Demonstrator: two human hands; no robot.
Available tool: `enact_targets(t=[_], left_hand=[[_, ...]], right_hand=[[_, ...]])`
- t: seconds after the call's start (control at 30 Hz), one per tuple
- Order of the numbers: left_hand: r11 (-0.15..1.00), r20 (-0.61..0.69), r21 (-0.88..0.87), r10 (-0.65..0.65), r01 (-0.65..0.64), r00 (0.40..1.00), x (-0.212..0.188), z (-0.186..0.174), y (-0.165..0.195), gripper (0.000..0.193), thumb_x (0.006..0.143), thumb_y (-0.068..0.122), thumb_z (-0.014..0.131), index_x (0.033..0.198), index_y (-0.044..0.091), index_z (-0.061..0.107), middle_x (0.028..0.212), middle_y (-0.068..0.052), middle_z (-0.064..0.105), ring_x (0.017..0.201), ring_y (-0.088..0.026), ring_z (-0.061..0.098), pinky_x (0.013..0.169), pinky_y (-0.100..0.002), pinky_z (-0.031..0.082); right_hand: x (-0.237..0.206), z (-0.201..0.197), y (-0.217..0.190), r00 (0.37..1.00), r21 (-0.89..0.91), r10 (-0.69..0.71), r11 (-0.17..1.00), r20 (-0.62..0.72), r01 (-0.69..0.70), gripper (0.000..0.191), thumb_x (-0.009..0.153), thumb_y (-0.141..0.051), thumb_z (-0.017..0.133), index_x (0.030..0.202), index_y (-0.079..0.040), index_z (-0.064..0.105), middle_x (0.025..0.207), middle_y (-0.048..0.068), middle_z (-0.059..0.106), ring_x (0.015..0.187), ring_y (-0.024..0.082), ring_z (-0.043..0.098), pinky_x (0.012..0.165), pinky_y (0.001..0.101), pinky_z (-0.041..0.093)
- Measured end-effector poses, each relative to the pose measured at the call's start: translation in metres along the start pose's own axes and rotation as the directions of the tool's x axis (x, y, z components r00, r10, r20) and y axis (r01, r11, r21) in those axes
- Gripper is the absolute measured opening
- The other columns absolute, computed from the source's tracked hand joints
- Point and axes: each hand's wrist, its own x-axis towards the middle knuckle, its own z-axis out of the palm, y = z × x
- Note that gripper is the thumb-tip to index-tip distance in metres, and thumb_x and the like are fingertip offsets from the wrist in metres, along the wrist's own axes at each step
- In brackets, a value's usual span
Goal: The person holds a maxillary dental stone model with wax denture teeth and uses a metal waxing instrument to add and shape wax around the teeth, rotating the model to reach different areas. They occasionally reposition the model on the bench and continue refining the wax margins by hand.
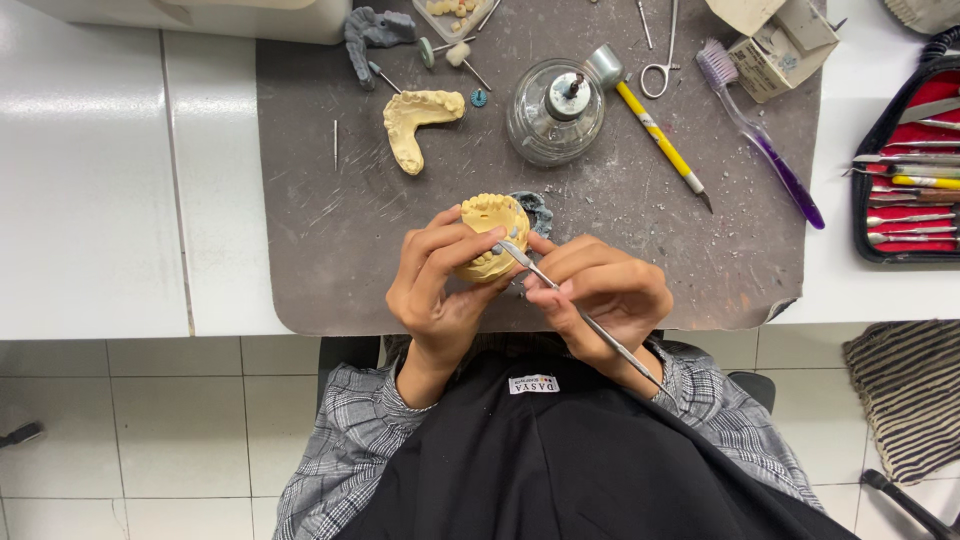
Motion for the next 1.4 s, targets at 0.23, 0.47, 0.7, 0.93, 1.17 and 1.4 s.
enact_targets(t=[0.23,0.47,0.7,0.93,1.17,1.4], left_hand=[[0.999,-0.046,0.024,0.036,-0.035,0.998,-0.002,0.004,0.000,0.043,0.074,0.017,0.093,0.112,0.010,0.075,0.103,-0.003,0.068,0.099,-0.019,0.067,0.108,-0.046,0.061],[0.996,-0.055,0.053,0.070,-0.068,0.996,-0.002,0.005,0.000,0.043,0.074,0.017,0.094,0.112,0.011,0.075,0.103,-0.002,0.067,0.100,-0.019,0.067,0.108,-0.047,0.061],[0.997,-0.059,0.053,0.062,-0.059,0.996,-0.002,0.004,-0.001,0.042,0.076,0.016,0.093,0.113,0.012,0.074,0.104,-0.002,0.067,0.102,-0.020,0.068,0.109,-0.047,0.060],[0.996,-0.064,0.067,0.061,-0.056,0.996,-0.003,0.005,-0.001,0.043,0.075,0.018,0.094,0.113,0.012,0.074,0.104,-0.001,0.068,0.101,-0.020,0.068,0.109,-0.047,0.059],[0.995,-0.069,0.079,0.064,-0.059,0.996,-0.003,0.005,-0.001,0.043,0.075,0.019,0.095,0.112,0.013,0.074,0.105,-0.001,0.068,0.102,-0.020,0.069,0.110,-0.047,0.058],[0.997,-0.053,0.059,0.046,-0.043,0.998,-0.004,0.003,-0.001,0.044,0.074,0.017,0.094,0.113,0.012,0.074,0.106,-0.001,0.069,0.103,-0.020,0.069,0.106,-0.045,0.058]], right_hand=[[-0.001,0.002,-0.001,1.000,-0.080,-0.030,0.996,0.010,0.031,0.021,0.092,0.013,0.062,0.101,-0.003,0.053,0.086,0.016,0.071,0.085,0.025,0.074,0.103,0.0532,0.059],[0.002,0.005,0.000,0.993,-0.193,-0.114,0.975,0.004,0.113,0.022,0.086,0.015,0.065,0.092,-0.002,0.052,0.081,0.013,0.067,0.075,0.020,0.068,0.101,0.0572,0.062],[0.007,0.007,-0.005,0.991,-0.237,-0.130,0.962,0.032,0.133,0.024,0.085,0.014,0.068,0.091,-0.002,0.052,0.080,0.014,0.068,0.074,0.021,0.068,0.098,0.0551,0.063],[0.010,0.008,-0.007,0.988,-0.261,-0.144,0.953,0.064,0.155,0.024,0.086,0.012,0.071,0.092,-0.002,0.052,0.080,0.013,0.068,0.074,0.021,0.068,0.098,0.0542,0.063],[0.011,0.009,-0.006,0.983,-0.276,-0.169,0.944,0.077,0.184,0.025,0.086,0.011,0.071,0.094,-0.002,0.052,0.080,0.012,0.066,0.073,0.021,0.066,0.097,0.0546,0.063],[0.010,0.010,-0.004,0.981,-0.290,-0.183,0.937,0.072,0.196,0.026,0.085,0.013,0.071,0.095,-0.003,0.052,0.080,0.013,0.066,0.073,0.021,0.066,0.097,0.0546,0.063]])
